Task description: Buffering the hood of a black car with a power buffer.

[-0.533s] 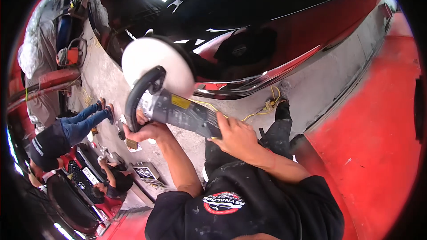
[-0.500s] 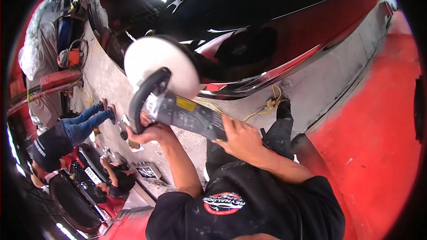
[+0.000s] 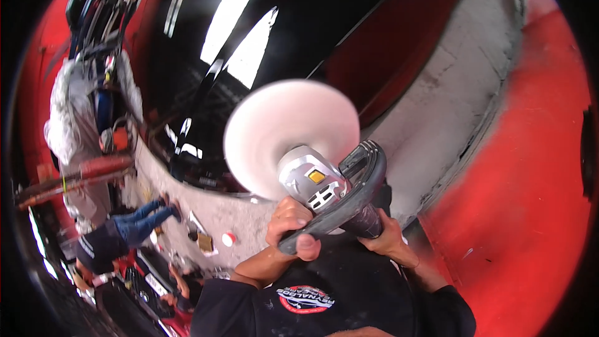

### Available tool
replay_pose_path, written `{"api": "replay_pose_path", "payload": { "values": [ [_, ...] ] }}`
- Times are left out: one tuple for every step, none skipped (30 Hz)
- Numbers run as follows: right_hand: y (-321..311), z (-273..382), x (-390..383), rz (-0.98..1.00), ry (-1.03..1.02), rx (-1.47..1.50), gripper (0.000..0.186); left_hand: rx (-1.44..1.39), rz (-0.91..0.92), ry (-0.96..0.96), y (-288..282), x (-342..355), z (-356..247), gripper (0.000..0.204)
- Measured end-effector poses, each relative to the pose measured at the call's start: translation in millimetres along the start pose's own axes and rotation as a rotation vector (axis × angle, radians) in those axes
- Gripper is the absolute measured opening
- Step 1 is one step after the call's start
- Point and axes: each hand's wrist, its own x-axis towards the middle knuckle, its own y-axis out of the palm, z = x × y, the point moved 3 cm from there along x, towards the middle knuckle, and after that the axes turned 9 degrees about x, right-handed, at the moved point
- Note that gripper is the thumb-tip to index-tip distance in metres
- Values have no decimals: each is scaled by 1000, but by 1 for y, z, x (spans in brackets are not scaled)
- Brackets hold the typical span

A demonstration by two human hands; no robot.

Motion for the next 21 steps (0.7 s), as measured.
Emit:
{"api": "replay_pose_path", "payload": {
  "values": [
    [-16,-5,7,26,25,37,67,-31,10,21,23,8,5,29],
    [-32,-5,15,0,4,77,63,42,112,-3,49,22,7,31],
    [-46,-8,23,-32,-1,78,63,115,216,-27,76,39,4,34],
    [-58,-16,35,-74,-26,216,62,161,297,-7,103,59,5,40],
    [-68,-19,47,-103,-55,354,60,200,353,-7,126,79,10,31],
    [-80,-20,60,-137,-33,432,58,244,313,51,156,97,16,26],
    [-95,-25,73,-122,32,469,58,240,293,42,186,112,24,23],
    [-112,-24,89,-152,22,453,54,207,222,94,216,127,34,23],
    [-129,-25,102,-189,23,440,50,218,267,19,244,143,38,22],
    [-148,-17,116,-210,7,428,43,154,178,71,272,158,43,23],
    [-166,-13,129,-234,-3,416,35,79,161,38,302,173,49,18],
    [-178,-8,142,-242,-45,517,28,85,166,31,326,187,54,20],
    [-186,-5,153,-246,-84,617,21,206,314,-63,342,197,55,24],
    [-189,3,162,-275,-116,739,17,258,402,-128,357,207,56,29],
    [-186,16,168,-290,-146,862,13,224,466,-155,371,214,65,32],
    [-183,26,169,-292,-123,901,13,314,500,-191,376,218,66,35],
    [-180,21,171,-298,-111,927,15,301,468,-148,380,216,70,35],
    [-171,19,170,-285,-102,943,17,295,434,-108,376,214,72,35],
    [-159,17,167,-268,-91,959,18,324,415,-126,367,207,77,35],
    [-145,12,159,-233,-73,956,18,336,407,-90,357,195,75,34],
    [-133,2,146,-271,-50,964,19,342,405,-55,342,183,70,33]
  ]
}}
